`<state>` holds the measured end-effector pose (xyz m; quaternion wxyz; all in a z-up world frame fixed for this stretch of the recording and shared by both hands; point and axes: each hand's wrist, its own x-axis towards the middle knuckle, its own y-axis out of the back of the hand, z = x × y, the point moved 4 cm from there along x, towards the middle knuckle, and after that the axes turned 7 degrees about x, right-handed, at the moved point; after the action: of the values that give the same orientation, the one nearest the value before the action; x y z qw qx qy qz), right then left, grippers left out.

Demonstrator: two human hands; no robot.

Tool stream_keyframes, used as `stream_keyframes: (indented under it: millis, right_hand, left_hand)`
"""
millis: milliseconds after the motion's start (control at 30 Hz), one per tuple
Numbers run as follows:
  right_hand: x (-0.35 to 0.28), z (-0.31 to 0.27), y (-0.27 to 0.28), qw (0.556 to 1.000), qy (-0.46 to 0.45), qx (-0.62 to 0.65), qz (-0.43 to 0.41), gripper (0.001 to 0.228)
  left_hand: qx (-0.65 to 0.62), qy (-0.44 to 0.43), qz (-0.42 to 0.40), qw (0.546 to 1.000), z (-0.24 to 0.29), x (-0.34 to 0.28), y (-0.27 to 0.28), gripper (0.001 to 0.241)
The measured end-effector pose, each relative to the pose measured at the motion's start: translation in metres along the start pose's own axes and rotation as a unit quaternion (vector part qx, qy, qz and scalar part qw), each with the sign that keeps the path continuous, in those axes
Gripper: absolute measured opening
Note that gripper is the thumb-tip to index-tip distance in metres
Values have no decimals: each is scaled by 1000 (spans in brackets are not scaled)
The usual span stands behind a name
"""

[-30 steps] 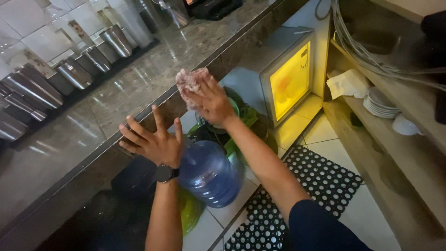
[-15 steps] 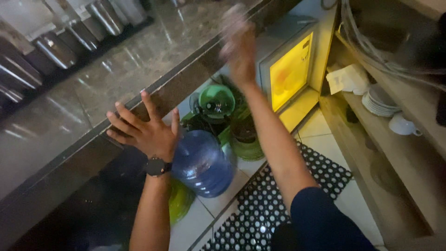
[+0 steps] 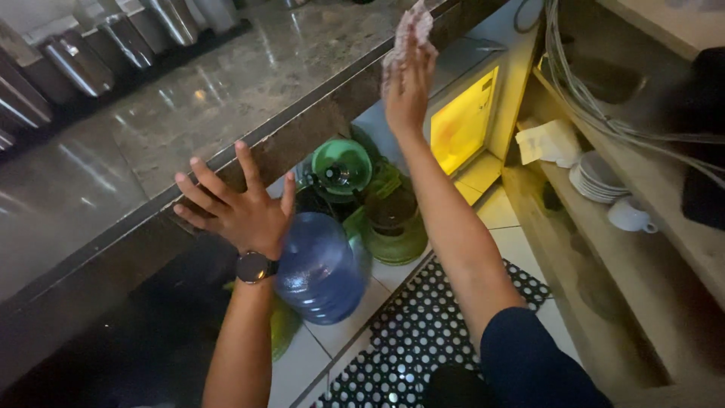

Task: Wiping down a coffee shop counter and organizing equipment.

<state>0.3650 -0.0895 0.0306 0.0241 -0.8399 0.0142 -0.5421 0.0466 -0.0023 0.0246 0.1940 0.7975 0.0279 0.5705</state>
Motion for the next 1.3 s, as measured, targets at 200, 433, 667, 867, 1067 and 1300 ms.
stream_keyframes:
  millis: [200, 433, 667, 867, 1067, 1300]
  right_hand:
    - [-58, -117, -4, 919, 294, 64, -255, 29]
    - [1, -12, -14, 991, 45, -8, -124, 46]
    - [23, -180, -44, 903, 178, 0, -390, 39]
    - [51, -184, -63, 810, 157, -167, -540, 52]
    - [96, -44, -72, 796, -113, -279, -524, 66]
    - [29, -216, -86, 789, 91, -58, -605, 59]
  left_hand:
    - [16, 2, -7, 1000, 4, -4, -6, 104]
    - [-15, -18, 7, 1000, -6, 2, 16, 97]
    - [-49, -15, 30, 998, -7, 3, 24, 96]
    - [-115, -11, 4, 993, -43, 30, 65, 91]
    - [-95, -13, -43, 994, -98, 64, 33, 96]
    - [-66, 6, 28, 997, -102, 62, 47, 96]
